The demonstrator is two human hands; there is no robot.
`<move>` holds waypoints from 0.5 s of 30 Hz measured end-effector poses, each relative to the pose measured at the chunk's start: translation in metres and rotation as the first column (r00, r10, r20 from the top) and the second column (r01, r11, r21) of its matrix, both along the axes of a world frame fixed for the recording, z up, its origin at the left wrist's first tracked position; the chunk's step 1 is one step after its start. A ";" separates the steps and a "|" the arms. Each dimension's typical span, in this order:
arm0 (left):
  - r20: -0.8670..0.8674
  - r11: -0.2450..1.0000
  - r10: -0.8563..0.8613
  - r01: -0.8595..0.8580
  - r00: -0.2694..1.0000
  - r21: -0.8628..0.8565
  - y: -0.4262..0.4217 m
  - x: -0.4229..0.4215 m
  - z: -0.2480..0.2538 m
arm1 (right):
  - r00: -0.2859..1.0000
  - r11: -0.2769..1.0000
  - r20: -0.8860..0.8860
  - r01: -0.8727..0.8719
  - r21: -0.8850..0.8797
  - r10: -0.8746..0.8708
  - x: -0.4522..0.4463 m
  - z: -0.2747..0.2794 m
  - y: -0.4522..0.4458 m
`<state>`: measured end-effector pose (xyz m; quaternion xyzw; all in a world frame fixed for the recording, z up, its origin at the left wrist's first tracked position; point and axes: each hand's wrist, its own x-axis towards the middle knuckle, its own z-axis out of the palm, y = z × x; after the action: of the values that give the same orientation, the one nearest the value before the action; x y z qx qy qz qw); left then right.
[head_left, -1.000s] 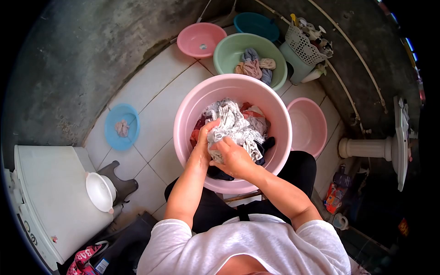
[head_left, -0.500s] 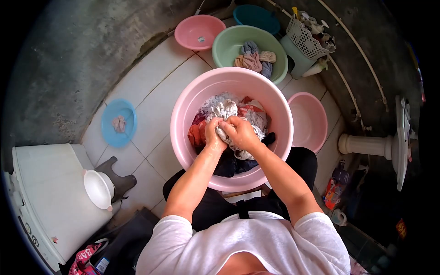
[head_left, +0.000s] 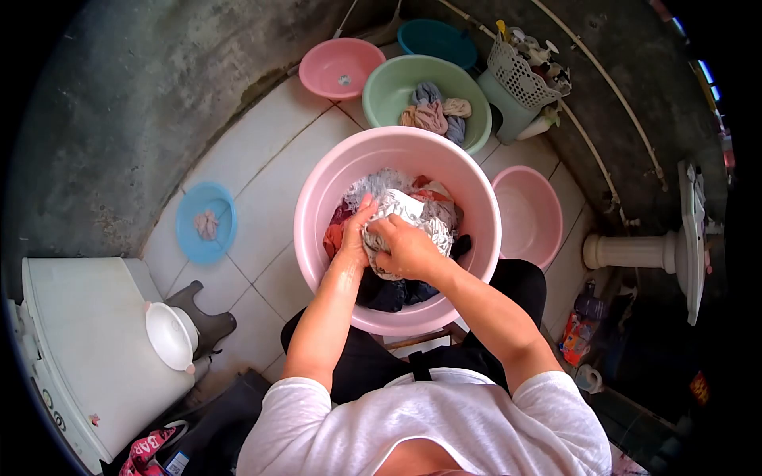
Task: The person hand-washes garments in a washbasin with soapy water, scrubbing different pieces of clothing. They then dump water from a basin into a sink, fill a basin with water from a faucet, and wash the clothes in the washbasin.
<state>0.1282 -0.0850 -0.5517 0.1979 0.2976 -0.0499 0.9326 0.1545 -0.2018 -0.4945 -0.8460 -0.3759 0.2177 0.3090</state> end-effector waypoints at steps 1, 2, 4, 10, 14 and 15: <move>0.004 0.999 0.017 -0.017 1.000 0.033 0.002 0.002 0.003 | 1.000 0.999 -0.013 -0.020 0.028 0.020 -0.009 0.001 0.000; 0.059 0.988 -0.125 0.118 0.990 0.102 0.008 0.001 0.002 | 0.997 0.996 -0.012 -0.079 0.048 0.080 -0.019 0.001 0.001; 0.006 0.952 -0.264 0.260 0.964 0.160 0.007 0.005 0.006 | 0.991 0.984 -0.040 -0.120 0.128 0.126 -0.028 -0.001 0.004; -0.014 0.988 -0.149 0.148 0.989 -0.041 -0.010 0.001 -0.050 | 0.979 0.979 -0.045 0.201 0.036 -0.200 0.031 -0.044 0.000; -0.039 0.986 -0.025 0.018 0.999 -0.165 -0.011 0.008 -0.021 | 0.798 0.856 -0.502 0.479 0.194 -0.332 0.065 -0.051 -0.031; -0.021 0.990 -0.013 0.009 1.000 -0.144 -0.001 0.010 -0.017 | 0.759 0.863 -0.609 0.449 0.232 -0.231 0.067 -0.052 -0.047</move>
<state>0.1378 -0.0855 -0.5684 0.1311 0.3023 -0.0786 0.9409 0.2213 -0.2490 -0.5469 -0.7262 -0.1386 0.3221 0.5913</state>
